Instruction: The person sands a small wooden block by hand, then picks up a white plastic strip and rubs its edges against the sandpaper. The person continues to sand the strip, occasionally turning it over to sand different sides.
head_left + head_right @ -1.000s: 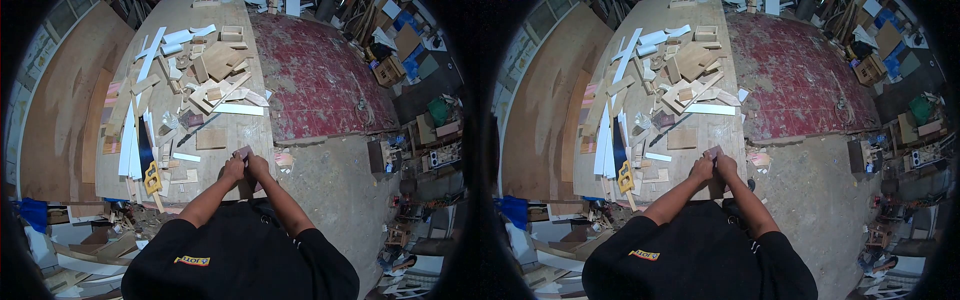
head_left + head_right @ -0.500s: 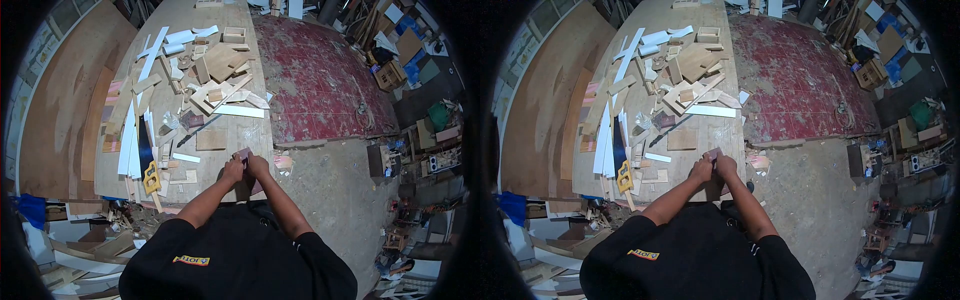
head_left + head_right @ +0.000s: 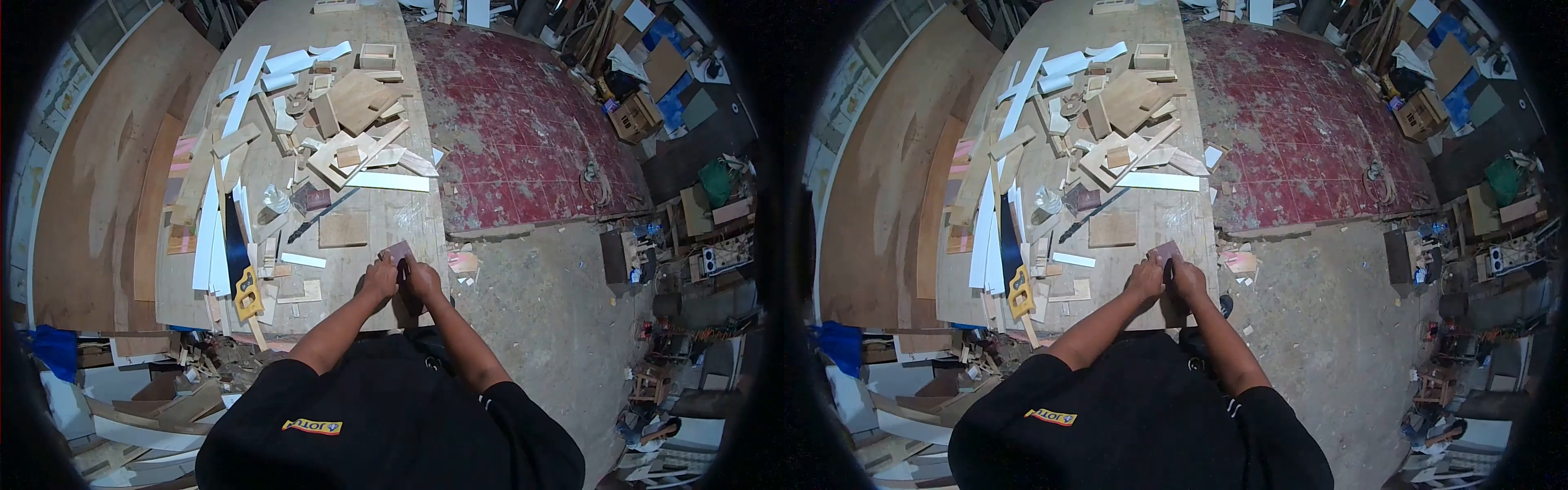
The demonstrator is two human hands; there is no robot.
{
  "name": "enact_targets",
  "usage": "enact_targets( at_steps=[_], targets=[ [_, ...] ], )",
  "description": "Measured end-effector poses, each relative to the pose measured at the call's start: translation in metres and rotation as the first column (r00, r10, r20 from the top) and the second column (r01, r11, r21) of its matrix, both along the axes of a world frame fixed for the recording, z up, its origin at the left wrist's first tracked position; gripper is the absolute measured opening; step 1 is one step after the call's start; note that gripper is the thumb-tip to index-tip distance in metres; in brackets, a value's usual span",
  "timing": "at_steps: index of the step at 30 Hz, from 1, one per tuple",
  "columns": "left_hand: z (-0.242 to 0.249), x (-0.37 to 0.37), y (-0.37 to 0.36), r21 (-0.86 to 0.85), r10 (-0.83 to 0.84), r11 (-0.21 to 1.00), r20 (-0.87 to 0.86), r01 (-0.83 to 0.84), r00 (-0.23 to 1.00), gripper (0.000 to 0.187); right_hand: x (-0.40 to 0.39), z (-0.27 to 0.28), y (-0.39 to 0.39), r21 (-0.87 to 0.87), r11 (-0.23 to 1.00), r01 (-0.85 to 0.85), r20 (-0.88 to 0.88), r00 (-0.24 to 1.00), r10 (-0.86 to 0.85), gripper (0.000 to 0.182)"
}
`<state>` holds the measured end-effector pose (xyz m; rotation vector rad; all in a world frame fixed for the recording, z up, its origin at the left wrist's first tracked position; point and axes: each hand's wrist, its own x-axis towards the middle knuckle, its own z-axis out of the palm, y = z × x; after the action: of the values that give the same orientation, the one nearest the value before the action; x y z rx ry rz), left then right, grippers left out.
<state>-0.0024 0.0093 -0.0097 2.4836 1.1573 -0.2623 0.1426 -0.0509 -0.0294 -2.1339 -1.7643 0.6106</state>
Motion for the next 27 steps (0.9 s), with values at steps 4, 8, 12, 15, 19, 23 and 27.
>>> enact_targets(
  at_steps=[4,8,12,15,19,23,27],
  targets=[
    [-0.002,-0.001,-0.001,0.002,0.005,1.0,0.008,-0.005,1.0,0.083,-0.001,0.011,0.002,-0.042,0.998,0.051,-0.06,0.997,-0.054,0.043],
    [-0.008,-0.001,-0.001,0.019,0.013,1.0,0.03,-0.013,0.999,0.083,-0.002,0.02,0.003,-0.159,0.983,0.089,-0.112,0.988,-0.108,0.04],
    [-0.012,-0.001,0.0,0.023,0.008,1.0,0.046,-0.009,0.999,0.082,0.001,0.019,0.001,-0.24,0.97,0.046,-0.118,0.99,-0.076,0.037],
    [-0.012,-0.001,0.0,0.013,0.016,1.0,0.05,-0.017,0.999,0.08,0.004,0.017,0.0,-0.366,0.929,-0.06,-0.025,0.998,0.055,0.034],
    [-0.014,0.0,0.0,0.008,0.021,1.0,0.057,-0.021,0.998,0.079,0.012,0.016,0.009,-0.541,0.807,-0.236,0.007,0.958,0.286,0.029],
    [-0.014,-0.001,0.002,0.014,0.008,1.0,0.028,-0.009,1.0,0.079,0.011,0.032,0.021,-0.33,0.93,-0.161,-0.012,0.986,0.167,0.041],
    [-0.01,-0.001,0.001,0.001,0.01,1.0,0.03,-0.01,1.0,0.079,0.007,0.031,0.02,-0.206,0.978,-0.013,-0.073,0.997,-0.002,0.052]
  ],
)
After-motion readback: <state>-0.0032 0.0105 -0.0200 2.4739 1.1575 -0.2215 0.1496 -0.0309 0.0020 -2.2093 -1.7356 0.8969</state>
